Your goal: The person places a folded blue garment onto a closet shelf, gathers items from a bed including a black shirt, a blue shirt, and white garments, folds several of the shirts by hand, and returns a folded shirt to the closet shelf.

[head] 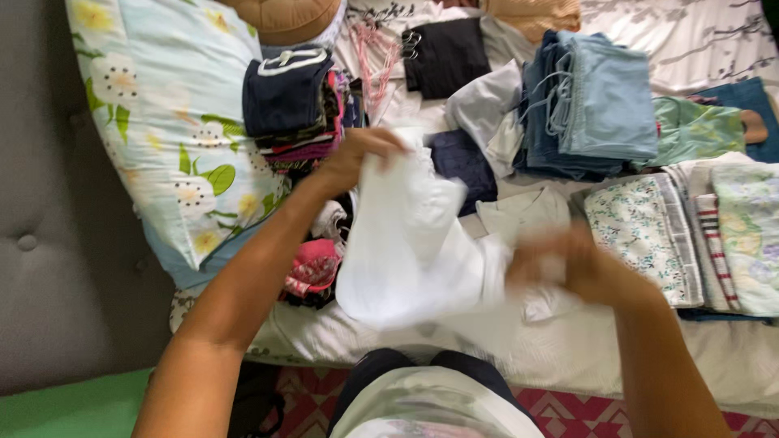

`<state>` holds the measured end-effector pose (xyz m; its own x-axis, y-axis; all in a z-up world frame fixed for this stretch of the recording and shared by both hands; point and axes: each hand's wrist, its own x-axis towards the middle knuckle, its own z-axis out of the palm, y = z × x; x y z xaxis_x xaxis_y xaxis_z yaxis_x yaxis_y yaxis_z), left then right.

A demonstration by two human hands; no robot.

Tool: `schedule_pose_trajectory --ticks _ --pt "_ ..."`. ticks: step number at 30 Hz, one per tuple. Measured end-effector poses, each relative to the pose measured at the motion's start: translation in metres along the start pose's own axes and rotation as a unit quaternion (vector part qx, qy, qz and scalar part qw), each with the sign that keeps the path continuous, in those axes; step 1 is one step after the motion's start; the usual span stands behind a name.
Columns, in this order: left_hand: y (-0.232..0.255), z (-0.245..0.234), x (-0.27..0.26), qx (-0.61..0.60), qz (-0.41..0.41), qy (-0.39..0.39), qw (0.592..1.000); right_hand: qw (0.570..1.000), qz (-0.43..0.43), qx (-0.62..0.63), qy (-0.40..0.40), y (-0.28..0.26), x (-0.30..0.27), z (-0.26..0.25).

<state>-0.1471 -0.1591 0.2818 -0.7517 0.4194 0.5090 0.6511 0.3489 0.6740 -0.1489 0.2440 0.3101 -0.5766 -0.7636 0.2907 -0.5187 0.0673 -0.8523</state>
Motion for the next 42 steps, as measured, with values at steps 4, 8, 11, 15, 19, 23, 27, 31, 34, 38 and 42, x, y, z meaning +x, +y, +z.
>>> schedule_pose_trajectory --ticks 4,8,11,15,19,23,27,31,34,38,42 --pt "0.063 0.045 0.044 -0.102 0.057 -0.112 0.987 0.998 -0.062 -0.001 -0.031 -0.018 0.070 0.008" --pt "0.100 0.042 0.058 -0.067 0.010 -0.206 0.976 0.974 0.080 0.174 -0.122 -0.003 0.091 -0.001" --pt "0.113 0.037 0.060 -0.025 0.001 -0.244 0.970 0.953 0.126 0.222 -0.165 0.016 0.088 -0.008" --pt "0.126 0.039 0.066 -0.029 0.042 -0.260 0.964 0.914 0.067 0.329 -0.227 0.040 0.080 -0.007" --pt "0.125 0.037 0.066 0.072 0.056 -0.281 0.955 0.914 0.138 0.351 -0.149 0.046 0.065 -0.024" --pt "0.103 0.044 0.052 0.399 0.053 -0.325 0.856 0.958 0.053 0.283 -0.001 0.035 0.048 -0.068" --pt "0.086 0.019 0.049 0.390 -0.096 -0.261 0.878 0.959 0.087 0.240 0.122 0.020 0.019 -0.089" --pt "0.118 -0.032 0.077 0.454 -0.077 -0.233 0.856 0.956 0.130 0.125 0.230 0.021 -0.011 -0.130" --pt "0.145 -0.061 0.098 0.301 -0.018 -0.098 0.948 0.956 0.133 0.102 0.241 0.026 -0.026 -0.150" --pt "0.133 -0.029 0.104 -0.136 -0.006 0.042 0.990 0.962 0.102 0.079 0.240 0.032 -0.012 -0.135" --pt "0.099 -0.016 0.087 0.174 -0.109 -0.006 0.979 0.958 0.069 0.090 0.263 0.025 -0.014 -0.102"
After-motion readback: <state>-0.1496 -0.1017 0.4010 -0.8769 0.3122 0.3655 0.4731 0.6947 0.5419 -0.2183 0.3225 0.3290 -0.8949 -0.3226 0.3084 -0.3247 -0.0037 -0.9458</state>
